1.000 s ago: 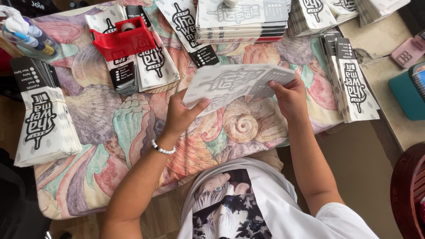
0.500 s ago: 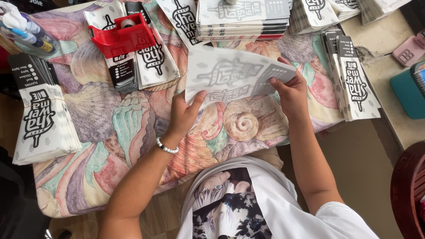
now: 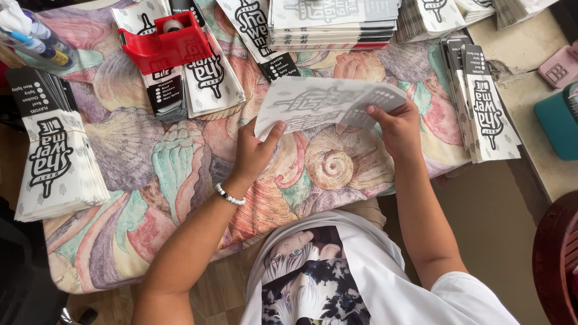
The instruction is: The person separates and prepares printed labels for packaging, peeling some labels and organizing several stacks on a table.
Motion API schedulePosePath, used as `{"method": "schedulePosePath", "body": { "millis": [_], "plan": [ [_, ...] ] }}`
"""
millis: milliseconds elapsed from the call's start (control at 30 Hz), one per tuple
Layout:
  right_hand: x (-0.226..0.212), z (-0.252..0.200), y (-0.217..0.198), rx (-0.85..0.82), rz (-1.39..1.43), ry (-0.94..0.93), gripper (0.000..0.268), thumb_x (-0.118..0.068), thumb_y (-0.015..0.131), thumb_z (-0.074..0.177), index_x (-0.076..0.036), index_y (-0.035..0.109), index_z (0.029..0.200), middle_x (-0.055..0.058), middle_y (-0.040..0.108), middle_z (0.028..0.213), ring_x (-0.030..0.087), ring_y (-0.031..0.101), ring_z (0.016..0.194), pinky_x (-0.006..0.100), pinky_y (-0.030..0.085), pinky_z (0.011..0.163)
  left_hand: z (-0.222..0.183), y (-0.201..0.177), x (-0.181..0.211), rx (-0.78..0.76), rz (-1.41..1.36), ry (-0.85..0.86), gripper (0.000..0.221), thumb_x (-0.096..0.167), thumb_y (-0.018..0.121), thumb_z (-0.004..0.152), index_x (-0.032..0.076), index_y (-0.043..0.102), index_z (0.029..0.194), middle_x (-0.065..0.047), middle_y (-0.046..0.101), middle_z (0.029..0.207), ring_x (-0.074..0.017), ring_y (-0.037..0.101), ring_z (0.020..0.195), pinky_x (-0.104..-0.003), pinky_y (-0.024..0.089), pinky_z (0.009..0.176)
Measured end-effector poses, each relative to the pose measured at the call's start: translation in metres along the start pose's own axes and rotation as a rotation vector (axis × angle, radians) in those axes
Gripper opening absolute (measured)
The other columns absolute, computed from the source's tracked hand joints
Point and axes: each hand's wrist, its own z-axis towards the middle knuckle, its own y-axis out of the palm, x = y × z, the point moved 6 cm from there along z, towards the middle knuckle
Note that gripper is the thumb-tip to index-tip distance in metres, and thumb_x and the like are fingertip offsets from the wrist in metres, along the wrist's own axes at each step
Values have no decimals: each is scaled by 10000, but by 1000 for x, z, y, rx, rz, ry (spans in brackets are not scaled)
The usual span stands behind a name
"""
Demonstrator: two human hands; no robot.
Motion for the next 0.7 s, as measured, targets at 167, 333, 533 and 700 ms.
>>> {"method": "schedulePosePath", "body": {
  "millis": [167, 333, 533, 700],
  "plan": [
    [-5, -6, 6, 21, -53, 38, 369, 70, 852, 801, -24, 729, 1136, 117, 749, 895, 155, 741, 814, 300, 637, 745, 1, 0, -1, -1, 27, -13, 235, 181, 677, 1006, -37, 736, 1072, -198, 762, 999, -217, 674, 1041, -432, 562, 887],
    [-30, -7, 12, -41, -90, -101, 695, 6, 853, 815, -46, 540, 1433, 90, 721, 1141, 124, 712, 948, 269, 587, 890, 2, 1, -1, -8, 51, -30, 275, 222, 679, 1010, -41, 730, 1072, -218, 757, 987, -310, 728, 989, -464, 573, 889],
    [-117, -19, 51, -1, -588, -871, 488, -131, 787, 1040, 91, 530, 1392, 237, 579, 1267, 333, 619, 1144, 407, 505, 987, 1, 1, -5, 8, 57, -18, 222, 177, 675, 1001, -35, 741, 1011, -200, 766, 911, -245, 708, 990, -445, 573, 845],
    [-159, -22, 128, -244, -779, -1003, 310, -172, 712, 1064, 72, 646, 1243, 242, 617, 1229, 384, 636, 1135, 486, 583, 972, -1, 3, -21, -74, 77, 12, 347, 278, 587, 1028, -8, 680, 1200, -144, 757, 1123, -277, 744, 1067, -341, 630, 882]
  ]
}}
